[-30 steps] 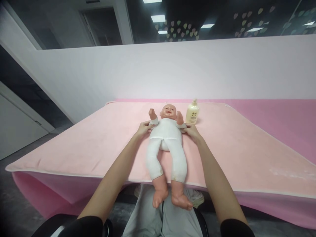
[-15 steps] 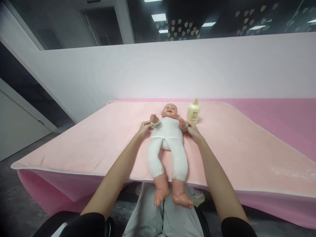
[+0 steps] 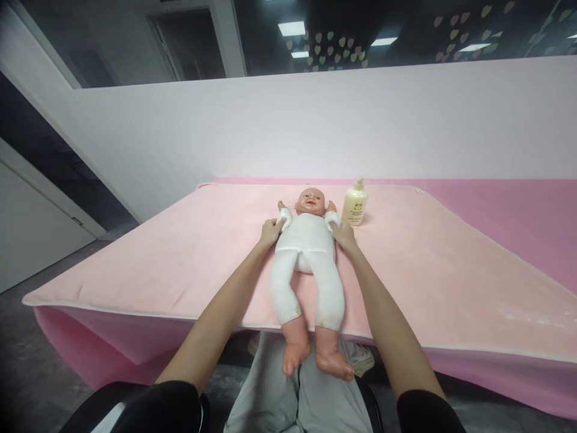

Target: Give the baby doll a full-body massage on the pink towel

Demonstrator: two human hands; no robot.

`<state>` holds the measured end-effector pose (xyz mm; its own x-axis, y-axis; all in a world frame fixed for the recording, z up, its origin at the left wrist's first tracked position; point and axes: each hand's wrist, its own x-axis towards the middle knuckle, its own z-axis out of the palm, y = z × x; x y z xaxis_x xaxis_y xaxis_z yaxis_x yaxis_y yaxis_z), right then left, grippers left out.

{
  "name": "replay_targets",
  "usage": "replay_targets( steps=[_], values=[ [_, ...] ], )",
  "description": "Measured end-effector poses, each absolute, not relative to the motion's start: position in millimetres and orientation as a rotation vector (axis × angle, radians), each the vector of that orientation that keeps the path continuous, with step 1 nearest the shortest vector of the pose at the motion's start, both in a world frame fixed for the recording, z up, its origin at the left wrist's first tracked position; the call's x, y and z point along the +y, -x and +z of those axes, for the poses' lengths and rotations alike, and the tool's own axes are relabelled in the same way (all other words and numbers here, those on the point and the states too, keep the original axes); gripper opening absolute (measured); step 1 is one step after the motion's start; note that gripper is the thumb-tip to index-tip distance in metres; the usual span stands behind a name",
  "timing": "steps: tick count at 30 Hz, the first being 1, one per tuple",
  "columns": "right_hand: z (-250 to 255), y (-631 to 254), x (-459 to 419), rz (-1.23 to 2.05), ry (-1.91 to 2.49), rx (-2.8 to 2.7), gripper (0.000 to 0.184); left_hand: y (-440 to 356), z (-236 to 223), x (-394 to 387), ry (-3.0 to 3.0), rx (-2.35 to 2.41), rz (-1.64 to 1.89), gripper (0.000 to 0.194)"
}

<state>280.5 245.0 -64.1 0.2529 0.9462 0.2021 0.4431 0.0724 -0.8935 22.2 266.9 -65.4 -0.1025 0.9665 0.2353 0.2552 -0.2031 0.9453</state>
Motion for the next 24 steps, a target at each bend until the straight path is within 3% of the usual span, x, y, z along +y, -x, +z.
replay_targets(
  steps=[5, 12, 19, 24],
  values=[
    [-65.2, -281.5, 241.9, 0.666, 1.482, -1.338, 0.022, -23.6, -66.5, 266.0, -1.504, 1.376, 1.401, 0.038],
    [-61.9, -294.0, 228.8, 1.11, 1.185, -1.194, 0.031, -15.7, -65.5, 261.3, -1.332, 0.972, 1.261, 0.031],
    [-63.8, -306.2, 227.7, 1.128, 1.113, -1.202, 0.019, -15.2, -53.1, 250.0, -1.244, 0.905, 1.19, 0.024],
    [-64.7, -310.2, 227.2, 1.105, 1.162, -1.232, 0.003, -14.3, -52.1, 252.8, -1.179, 0.944, 1.319, 0.007]
  ],
)
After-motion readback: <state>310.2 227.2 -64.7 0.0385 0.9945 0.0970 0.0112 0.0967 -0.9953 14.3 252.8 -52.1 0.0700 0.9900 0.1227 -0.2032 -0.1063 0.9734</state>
